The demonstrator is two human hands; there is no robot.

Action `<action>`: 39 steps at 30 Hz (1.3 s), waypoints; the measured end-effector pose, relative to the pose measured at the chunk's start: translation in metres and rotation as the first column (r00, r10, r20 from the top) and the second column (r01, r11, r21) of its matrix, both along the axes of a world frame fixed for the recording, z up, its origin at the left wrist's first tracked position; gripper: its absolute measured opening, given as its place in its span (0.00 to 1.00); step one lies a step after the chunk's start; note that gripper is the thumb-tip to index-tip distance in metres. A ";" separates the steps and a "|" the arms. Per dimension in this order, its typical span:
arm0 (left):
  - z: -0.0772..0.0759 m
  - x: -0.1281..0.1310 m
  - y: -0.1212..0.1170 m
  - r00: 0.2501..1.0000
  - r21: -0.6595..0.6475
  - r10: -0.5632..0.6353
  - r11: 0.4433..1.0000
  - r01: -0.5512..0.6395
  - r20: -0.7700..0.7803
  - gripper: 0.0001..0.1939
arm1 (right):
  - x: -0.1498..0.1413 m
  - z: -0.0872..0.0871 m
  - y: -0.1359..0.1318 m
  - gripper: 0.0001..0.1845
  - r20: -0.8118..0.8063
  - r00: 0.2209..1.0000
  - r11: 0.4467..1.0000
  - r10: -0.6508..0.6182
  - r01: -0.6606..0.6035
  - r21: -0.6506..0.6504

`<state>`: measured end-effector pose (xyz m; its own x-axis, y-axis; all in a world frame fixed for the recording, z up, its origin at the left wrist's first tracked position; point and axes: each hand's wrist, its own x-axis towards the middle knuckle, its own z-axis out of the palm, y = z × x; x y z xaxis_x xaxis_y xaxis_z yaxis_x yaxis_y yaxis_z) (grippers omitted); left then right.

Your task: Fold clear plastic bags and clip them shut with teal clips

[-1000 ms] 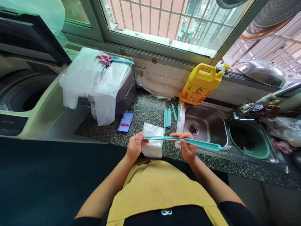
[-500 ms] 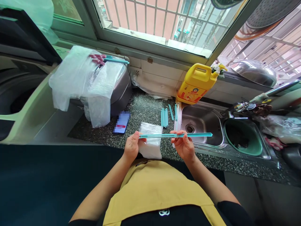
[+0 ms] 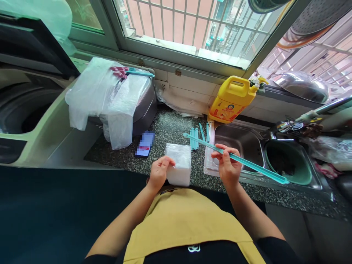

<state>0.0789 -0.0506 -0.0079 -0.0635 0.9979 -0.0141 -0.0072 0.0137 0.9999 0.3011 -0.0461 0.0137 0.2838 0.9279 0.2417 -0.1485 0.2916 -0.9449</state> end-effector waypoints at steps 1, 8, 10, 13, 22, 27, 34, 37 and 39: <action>0.003 0.001 -0.002 0.998 0.028 -0.026 0.999 0.028 -0.048 0.24 | 0.000 -0.002 0.002 0.09 0.011 0.999 0.999 -0.030 0.031 -0.034; 0.008 0.015 -0.012 0.941 0.186 -0.213 0.946 0.266 -0.263 0.17 | -0.029 -0.034 -0.007 0.18 -0.160 0.977 0.902 0.138 -0.191 -0.388; 0.007 0.017 -0.013 0.929 0.218 -0.231 0.929 0.299 -0.289 0.15 | -0.035 -0.037 -0.010 0.19 -0.190 0.974 0.894 0.121 -0.190 -0.406; 0.004 0.019 -0.014 0.926 0.241 -0.245 0.917 0.318 -0.289 0.14 | -0.036 -0.036 -0.010 0.19 -0.172 0.982 0.900 0.082 -0.147 -0.410; -0.023 0.028 -0.018 0.991 0.167 -0.104 0.982 0.089 0.085 0.25 | -0.033 -0.028 -0.006 0.17 -0.121 0.993 0.930 -0.015 -0.031 -0.366; -0.021 0.025 -0.010 0.975 0.214 -0.193 0.954 0.212 -0.107 0.12 | -0.035 -0.027 -0.010 0.16 -0.141 0.990 0.935 -0.019 -0.033 -0.353; -0.014 0.029 -0.013 0.993 0.168 -0.119 0.979 0.119 -0.009 0.15 | -0.039 -0.021 -0.016 0.17 -0.216 0.975 0.943 -0.053 -0.022 -0.331; -0.012 0.032 -0.015 0.988 0.066 -0.049 0.997 0.040 0.145 0.29 | -0.042 -0.017 -0.015 0.19 -0.296 0.949 0.943 -0.111 0.007 -0.332; -0.011 0.033 -0.014 0.981 -0.027 -0.009 1.000 0.015 0.196 0.30 | -0.044 -0.015 -0.014 0.20 -0.328 0.935 0.940 -0.137 0.018 -0.339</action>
<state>0.1115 -0.0644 -0.0185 -0.0447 0.9976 -0.0533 -0.2021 0.0432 0.9784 0.2574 -0.0599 -0.0010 0.3682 0.9091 -0.1950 -0.4690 0.0006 -0.8832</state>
